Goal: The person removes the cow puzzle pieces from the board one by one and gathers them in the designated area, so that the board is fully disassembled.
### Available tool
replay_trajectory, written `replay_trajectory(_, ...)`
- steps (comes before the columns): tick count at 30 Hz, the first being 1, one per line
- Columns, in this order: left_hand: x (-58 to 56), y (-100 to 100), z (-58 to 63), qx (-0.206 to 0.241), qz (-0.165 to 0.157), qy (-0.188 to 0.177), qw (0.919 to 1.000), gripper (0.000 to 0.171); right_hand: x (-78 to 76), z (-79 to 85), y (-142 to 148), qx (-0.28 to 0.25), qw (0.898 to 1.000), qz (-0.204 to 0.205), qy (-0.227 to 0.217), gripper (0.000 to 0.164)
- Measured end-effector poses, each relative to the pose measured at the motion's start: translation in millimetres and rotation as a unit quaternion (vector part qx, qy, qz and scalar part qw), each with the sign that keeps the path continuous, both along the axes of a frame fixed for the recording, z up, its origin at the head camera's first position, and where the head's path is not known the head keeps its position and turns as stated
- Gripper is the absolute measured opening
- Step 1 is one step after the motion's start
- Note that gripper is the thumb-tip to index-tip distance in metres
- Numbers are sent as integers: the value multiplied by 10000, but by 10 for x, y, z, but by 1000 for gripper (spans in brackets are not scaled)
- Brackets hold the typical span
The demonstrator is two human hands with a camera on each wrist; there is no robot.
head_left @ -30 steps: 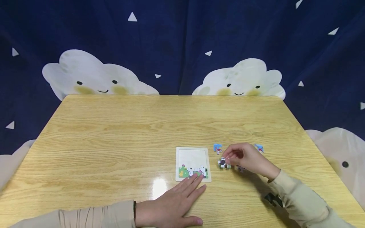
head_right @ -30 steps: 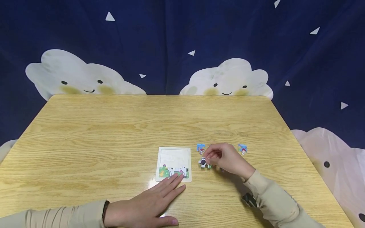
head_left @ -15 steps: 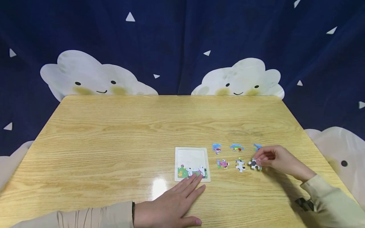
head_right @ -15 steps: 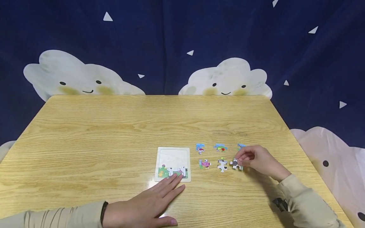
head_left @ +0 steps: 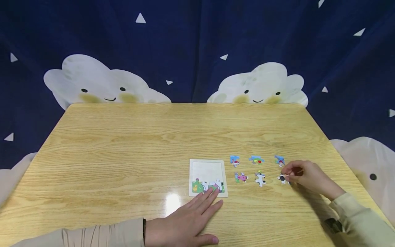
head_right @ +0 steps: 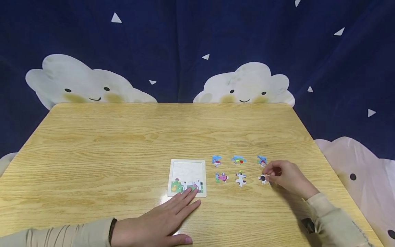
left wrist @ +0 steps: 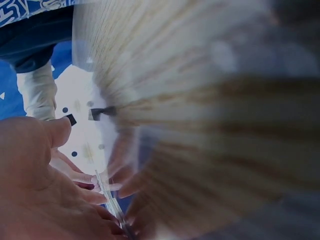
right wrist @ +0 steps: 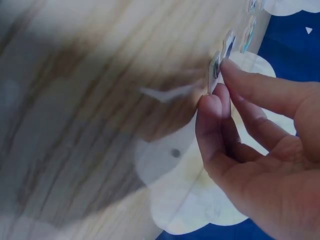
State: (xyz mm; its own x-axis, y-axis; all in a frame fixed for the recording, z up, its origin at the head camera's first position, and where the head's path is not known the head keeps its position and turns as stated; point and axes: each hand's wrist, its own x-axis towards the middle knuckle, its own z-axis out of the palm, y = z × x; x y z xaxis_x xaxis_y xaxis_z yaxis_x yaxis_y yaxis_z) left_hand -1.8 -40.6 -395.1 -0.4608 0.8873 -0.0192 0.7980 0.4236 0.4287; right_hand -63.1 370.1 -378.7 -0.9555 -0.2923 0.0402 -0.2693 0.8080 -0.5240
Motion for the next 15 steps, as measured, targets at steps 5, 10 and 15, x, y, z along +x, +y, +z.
replay_trajectory(5,7,4,2,74,27,69,9999,80,9,0,-9,-119,9998,79,171,21)
replay_trajectory(10,12,7,1,53,37,256,9997,79,32,66,-74,-290,9989,244,266,23)
replay_trajectory(15,15,11,-1,94,-10,277,9996,79,78,159,-313,-696,9960,528,166,20)
